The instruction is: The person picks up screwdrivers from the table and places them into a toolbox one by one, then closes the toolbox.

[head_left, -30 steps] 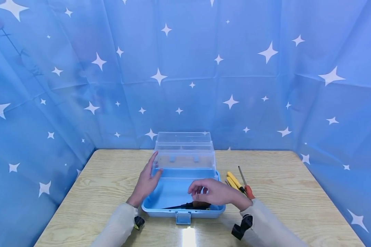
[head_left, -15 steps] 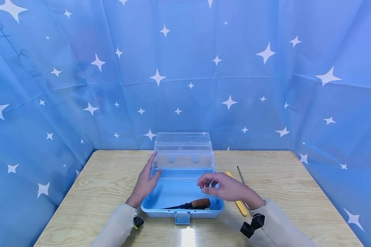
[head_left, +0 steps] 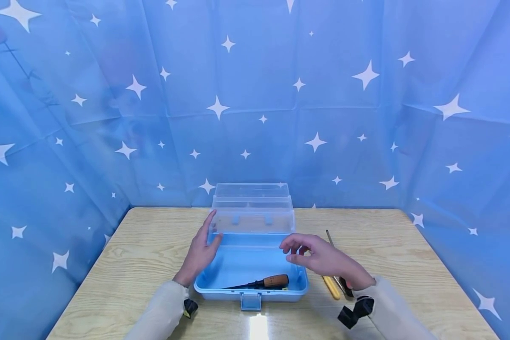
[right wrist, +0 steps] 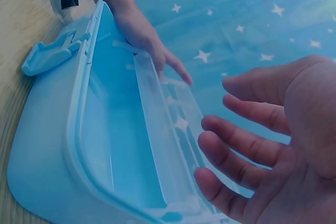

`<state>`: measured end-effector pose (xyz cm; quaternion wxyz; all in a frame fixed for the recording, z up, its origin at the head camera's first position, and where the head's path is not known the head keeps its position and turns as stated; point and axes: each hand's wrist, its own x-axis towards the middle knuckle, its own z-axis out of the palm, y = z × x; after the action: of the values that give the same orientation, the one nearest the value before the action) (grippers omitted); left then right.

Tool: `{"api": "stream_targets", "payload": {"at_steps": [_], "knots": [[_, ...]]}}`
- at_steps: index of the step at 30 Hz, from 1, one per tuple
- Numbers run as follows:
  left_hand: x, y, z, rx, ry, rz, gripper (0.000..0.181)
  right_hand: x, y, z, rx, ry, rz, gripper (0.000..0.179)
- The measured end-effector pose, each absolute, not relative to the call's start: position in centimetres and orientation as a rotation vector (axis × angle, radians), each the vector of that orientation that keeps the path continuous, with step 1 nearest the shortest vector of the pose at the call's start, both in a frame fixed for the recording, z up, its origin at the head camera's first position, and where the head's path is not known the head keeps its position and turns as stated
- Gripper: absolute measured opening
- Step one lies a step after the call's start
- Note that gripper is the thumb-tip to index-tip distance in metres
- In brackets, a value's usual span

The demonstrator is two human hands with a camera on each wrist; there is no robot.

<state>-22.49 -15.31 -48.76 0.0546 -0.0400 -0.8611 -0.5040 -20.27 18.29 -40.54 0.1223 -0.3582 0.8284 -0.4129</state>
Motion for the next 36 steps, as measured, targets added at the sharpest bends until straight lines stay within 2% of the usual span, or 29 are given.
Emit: {"api": "stream_targets", "payload": {"at_steps": [16, 25, 36], "knots": [[-22.4, -15.3, -48.8, -0.112, -2.616, -1.534, 0.066, -20.0, 19.9, -40.8, -0.985, 2.448, -1.262, 0.029], [-22.4, -15.3, -48.8, -0.109, -2.609, -1.546, 0.066, -20.3, 20.3, -41.4, -0.926, 2.521, -1.276, 0.025], [-22.5, -15.3, -48.7, -0.118, -2.602, -1.545, 0.066, -20.7, 22.0, -42.4, -0.843, 2.571, -1.263, 0.029]]}}
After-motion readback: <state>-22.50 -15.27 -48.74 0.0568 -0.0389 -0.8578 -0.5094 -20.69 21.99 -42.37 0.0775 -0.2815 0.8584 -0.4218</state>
